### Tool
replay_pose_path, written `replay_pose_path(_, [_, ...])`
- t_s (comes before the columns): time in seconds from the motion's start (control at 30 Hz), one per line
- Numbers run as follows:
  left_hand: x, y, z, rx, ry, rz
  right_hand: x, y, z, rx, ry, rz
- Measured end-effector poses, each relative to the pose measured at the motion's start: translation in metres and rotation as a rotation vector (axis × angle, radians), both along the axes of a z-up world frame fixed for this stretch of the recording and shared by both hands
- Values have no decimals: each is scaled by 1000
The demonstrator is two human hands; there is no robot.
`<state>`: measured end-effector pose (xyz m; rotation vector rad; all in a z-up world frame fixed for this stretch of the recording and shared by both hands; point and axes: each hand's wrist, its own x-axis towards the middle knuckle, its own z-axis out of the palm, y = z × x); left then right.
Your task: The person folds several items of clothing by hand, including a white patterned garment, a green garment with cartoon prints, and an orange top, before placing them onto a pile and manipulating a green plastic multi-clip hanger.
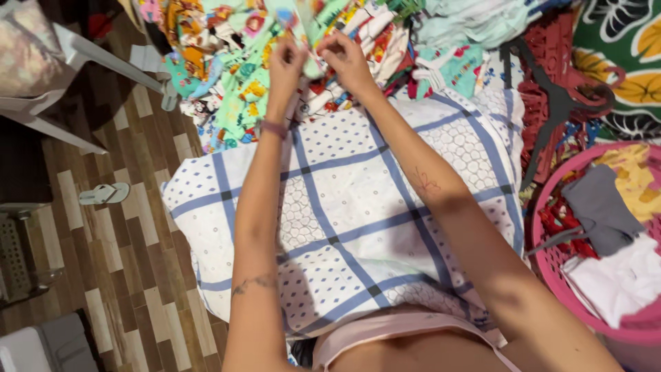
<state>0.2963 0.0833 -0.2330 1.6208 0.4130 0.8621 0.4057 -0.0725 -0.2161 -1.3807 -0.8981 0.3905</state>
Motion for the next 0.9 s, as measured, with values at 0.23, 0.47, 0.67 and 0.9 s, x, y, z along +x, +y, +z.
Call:
replay_pose_path(0.23, [-105,-83,74,273,205,-703,-31,-22,6,145,1233,424])
replay_pose_path(0.47, [-129,-51,129,239,470,-219,-29,-41,1,-54,832,213])
replay_pose_path(0.67, [-131,-14,73,902,164,255,-2,-73,-17,-91,973,694])
replay_pose_path(0.9, [-114,32,-29,-63,873,-298,54,-87,-43,92,715,343])
